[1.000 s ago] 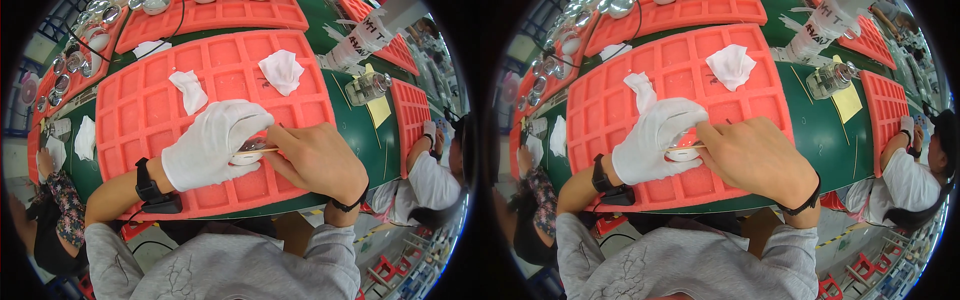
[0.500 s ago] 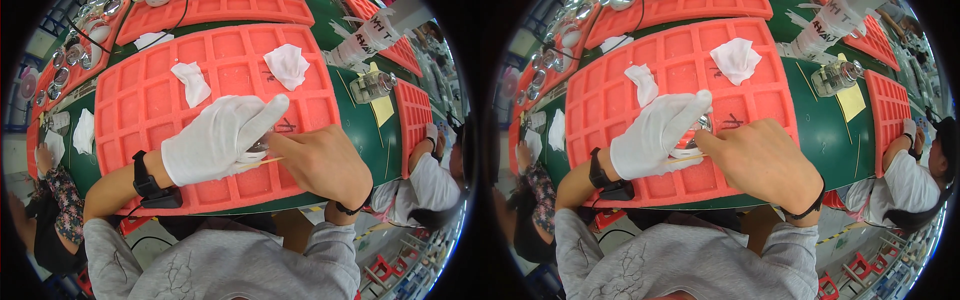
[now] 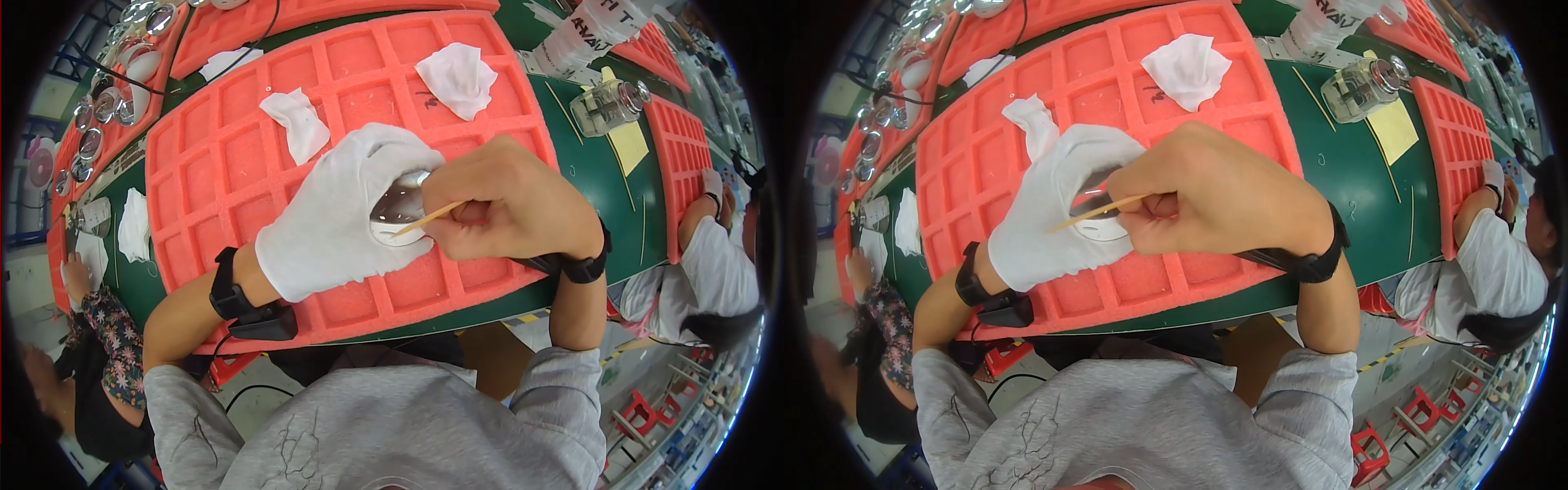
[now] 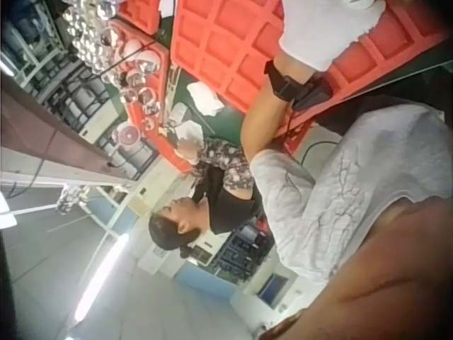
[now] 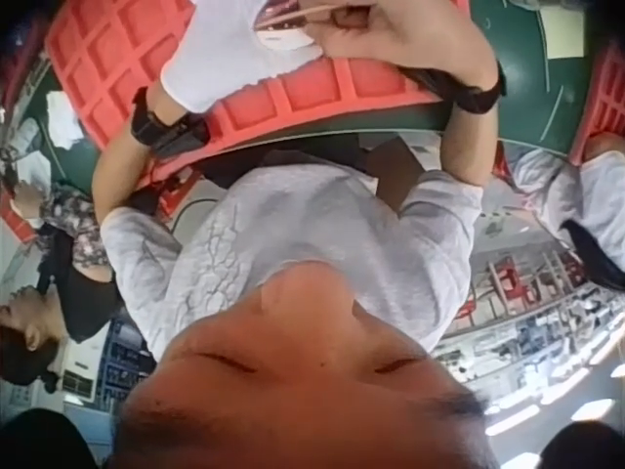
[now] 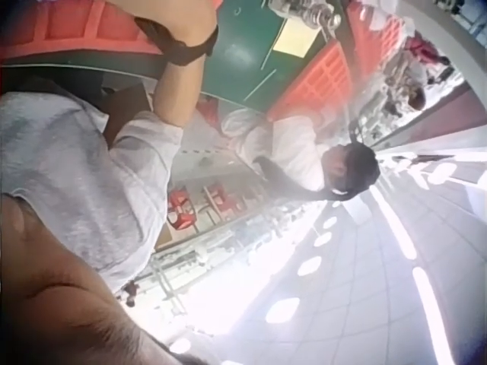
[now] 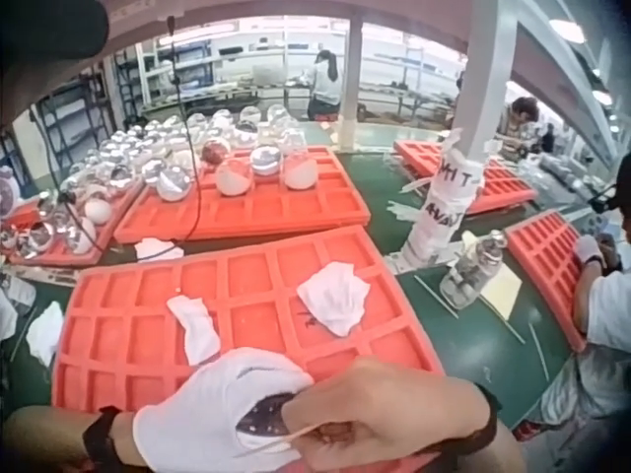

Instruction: The person wipes a spherical object with a cloth and uses a wooden stick to clean around its seams before placing it on a red tray. They then repeat this process with several other spheres, cleaning the edges and seams of each one.

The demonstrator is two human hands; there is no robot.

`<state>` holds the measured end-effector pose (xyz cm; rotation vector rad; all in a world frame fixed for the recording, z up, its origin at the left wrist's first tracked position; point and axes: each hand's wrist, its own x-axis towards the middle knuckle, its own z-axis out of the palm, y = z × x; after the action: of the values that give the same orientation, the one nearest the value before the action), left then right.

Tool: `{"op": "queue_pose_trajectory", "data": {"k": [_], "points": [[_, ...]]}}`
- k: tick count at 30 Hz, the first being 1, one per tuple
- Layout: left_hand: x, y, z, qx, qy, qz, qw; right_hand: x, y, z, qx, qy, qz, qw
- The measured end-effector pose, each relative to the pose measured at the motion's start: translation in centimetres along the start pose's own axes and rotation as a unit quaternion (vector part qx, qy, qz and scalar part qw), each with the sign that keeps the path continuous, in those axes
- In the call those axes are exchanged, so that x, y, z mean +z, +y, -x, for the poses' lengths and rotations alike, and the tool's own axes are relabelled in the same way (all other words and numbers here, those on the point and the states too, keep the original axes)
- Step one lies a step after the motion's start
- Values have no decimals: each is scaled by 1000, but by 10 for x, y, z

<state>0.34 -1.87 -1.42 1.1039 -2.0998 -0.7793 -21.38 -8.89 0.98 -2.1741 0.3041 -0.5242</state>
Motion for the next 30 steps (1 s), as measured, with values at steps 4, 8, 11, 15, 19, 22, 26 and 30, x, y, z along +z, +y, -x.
{"op": "queue_pose_trajectory", "data": {"k": [4, 8, 11, 15, 19, 22, 26, 30], "points": [[1, -2, 0, -16, 6, 52, 999, -1, 4, 1, 36, -7, -39, 999], [1, -5, 0, -2, 6, 40, 999, -5, 5, 1, 49, -29, -54, 997], [-1, -4, 1, -2, 7, 48, 999, -3, 7, -1, 39, -22, -91, 995], [-5, 0, -1, -15, -5, 22, 1000, -5, 10, 0, 56, -31, -101, 993], [-5, 0, -1, -24, -11, 30, 999, -7, 12, 1, 63, -37, -97, 993], [-5, 0, -1, -31, -9, 15, 999, -9, 7, 1, 79, -38, -105, 991], [-6, 0, 0, -38, -8, 23, 999, -9, 8, 1, 95, -29, -119, 988], [-5, -2, 0, -66, -8, 76, 995, -11, 12, 2, 57, -9, -111, 992]]}}
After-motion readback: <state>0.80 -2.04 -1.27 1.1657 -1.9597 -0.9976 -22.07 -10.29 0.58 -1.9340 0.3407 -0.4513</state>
